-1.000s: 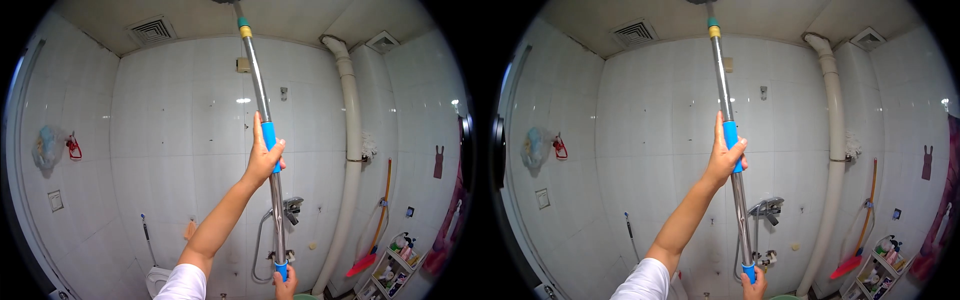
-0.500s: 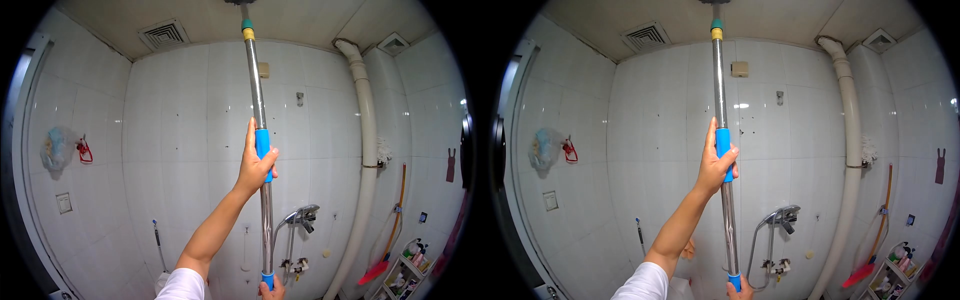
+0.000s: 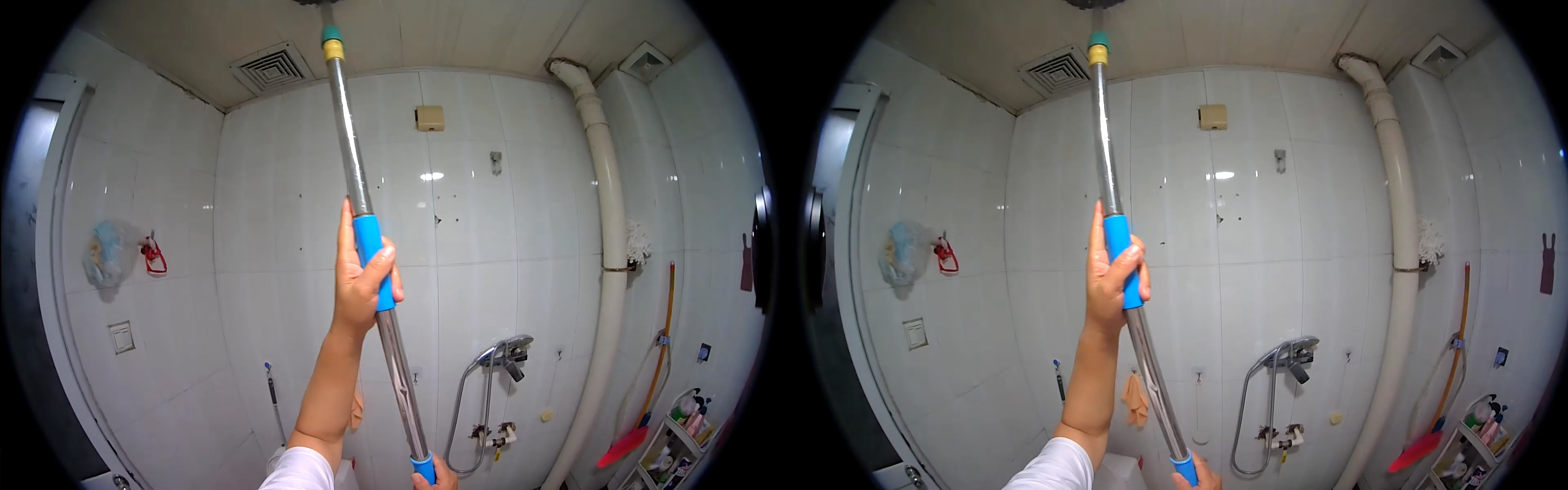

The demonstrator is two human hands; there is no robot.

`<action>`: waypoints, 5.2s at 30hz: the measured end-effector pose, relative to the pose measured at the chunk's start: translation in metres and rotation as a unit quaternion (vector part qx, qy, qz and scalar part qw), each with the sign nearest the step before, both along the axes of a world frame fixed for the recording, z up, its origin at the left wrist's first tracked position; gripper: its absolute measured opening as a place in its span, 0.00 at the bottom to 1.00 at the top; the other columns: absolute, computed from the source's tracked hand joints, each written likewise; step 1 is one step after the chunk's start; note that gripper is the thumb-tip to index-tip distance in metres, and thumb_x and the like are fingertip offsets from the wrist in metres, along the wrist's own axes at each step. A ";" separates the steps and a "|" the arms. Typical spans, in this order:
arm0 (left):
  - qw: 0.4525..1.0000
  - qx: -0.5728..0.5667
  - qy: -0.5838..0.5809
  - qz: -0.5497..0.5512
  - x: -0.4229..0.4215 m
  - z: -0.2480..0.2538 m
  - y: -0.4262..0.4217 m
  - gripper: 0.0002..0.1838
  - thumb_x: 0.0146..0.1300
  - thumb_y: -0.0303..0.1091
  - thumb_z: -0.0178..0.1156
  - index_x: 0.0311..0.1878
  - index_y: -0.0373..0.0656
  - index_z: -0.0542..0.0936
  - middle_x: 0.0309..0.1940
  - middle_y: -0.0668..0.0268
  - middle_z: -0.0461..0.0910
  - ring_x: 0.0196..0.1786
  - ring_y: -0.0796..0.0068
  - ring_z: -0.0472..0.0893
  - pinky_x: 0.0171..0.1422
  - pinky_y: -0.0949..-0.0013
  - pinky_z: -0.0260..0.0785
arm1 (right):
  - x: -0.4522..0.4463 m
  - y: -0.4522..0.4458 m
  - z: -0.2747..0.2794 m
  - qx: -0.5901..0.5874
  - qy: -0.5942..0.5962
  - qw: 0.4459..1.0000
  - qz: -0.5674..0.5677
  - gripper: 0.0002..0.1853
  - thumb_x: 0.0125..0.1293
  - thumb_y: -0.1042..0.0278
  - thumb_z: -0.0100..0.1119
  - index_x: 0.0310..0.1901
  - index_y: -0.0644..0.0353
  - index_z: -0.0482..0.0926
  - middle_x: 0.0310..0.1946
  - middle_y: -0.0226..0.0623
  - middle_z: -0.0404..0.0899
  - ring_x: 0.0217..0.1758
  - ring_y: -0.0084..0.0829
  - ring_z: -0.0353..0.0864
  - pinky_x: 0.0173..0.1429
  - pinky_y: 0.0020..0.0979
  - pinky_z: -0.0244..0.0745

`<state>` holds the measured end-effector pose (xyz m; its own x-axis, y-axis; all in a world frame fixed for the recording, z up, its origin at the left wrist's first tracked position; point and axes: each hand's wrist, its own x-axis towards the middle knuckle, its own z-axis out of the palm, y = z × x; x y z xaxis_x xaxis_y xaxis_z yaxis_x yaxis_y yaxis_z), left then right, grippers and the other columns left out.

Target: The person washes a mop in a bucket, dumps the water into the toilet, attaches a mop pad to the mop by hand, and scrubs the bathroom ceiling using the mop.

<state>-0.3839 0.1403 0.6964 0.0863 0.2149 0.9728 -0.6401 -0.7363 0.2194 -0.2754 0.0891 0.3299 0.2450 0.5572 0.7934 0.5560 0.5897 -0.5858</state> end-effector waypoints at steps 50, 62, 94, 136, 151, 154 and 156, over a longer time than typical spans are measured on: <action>0.995 0.031 -0.008 0.095 -0.036 0.035 -0.112 0.38 0.62 0.31 0.49 0.71 0.48 0.40 0.26 0.65 0.66 0.14 0.80 0.70 0.16 0.78 0.66 | 0.003 -0.085 0.070 0.103 0.045 0.968 0.226 0.29 0.58 0.70 0.61 0.63 0.60 0.66 0.16 0.31 0.68 0.16 0.20 0.64 0.21 0.27 0.60; 0.995 0.050 0.028 0.080 -0.009 0.047 -0.126 0.41 0.63 0.30 0.48 0.72 0.50 0.34 0.27 0.64 0.68 0.14 0.77 0.72 0.16 0.74 0.67 | 0.014 -0.106 0.076 0.129 0.066 0.963 0.226 0.30 0.56 0.71 0.64 0.62 0.62 0.67 0.26 0.33 0.73 0.25 0.21 0.68 0.31 0.24 0.67; 0.995 0.027 0.037 0.093 -0.013 0.043 -0.123 0.42 0.63 0.30 0.50 0.72 0.48 0.35 0.27 0.64 0.68 0.15 0.78 0.71 0.15 0.76 0.66 | -0.009 -0.109 0.057 -0.039 0.220 0.905 0.362 0.32 0.60 0.74 0.59 0.66 0.59 0.60 0.21 0.23 0.69 0.19 0.15 0.62 0.23 0.20 0.60; 0.970 -0.003 0.092 0.225 0.027 0.039 -0.043 0.45 0.61 0.37 0.55 0.71 0.46 0.35 0.31 0.63 0.68 0.19 0.79 0.72 0.19 0.75 0.70 | -0.016 -0.065 0.103 -0.047 0.312 0.861 0.399 0.35 0.63 0.72 0.55 0.70 0.53 0.51 0.21 0.25 0.71 0.17 0.14 0.65 0.21 0.17 0.64; 0.932 0.003 0.161 0.325 -0.024 0.014 0.010 0.43 0.63 0.34 0.50 0.71 0.43 0.32 0.22 0.69 0.67 0.14 0.82 0.69 0.18 0.76 0.69 | -0.076 0.035 0.085 0.038 0.289 0.874 0.388 0.35 0.64 0.66 0.56 0.69 0.58 0.50 0.27 0.35 0.71 0.23 0.20 0.70 0.19 0.20 0.66; 0.933 0.009 0.164 0.320 -0.034 0.015 0.024 0.43 0.63 0.34 0.50 0.71 0.44 0.32 0.23 0.69 0.68 0.14 0.82 0.69 0.19 0.76 0.69 | -0.092 0.053 0.084 0.042 0.289 0.878 0.379 0.36 0.64 0.65 0.56 0.69 0.59 0.49 0.26 0.34 0.71 0.22 0.20 0.69 0.19 0.20 0.66; 0.933 0.011 0.165 0.318 -0.040 0.015 0.034 0.43 0.63 0.34 0.50 0.71 0.43 0.32 0.23 0.69 0.68 0.14 0.82 0.70 0.19 0.76 0.69 | -0.101 0.065 0.083 0.047 0.292 0.880 0.371 0.36 0.64 0.66 0.56 0.70 0.59 0.49 0.26 0.34 0.71 0.22 0.20 0.69 0.19 0.20 0.66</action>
<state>-0.4243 0.1743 0.7116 0.2447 0.3049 0.9204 0.0286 -0.9511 0.3075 -0.3759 0.1539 0.4131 0.2225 0.6747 0.7037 -0.3836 0.7242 -0.5730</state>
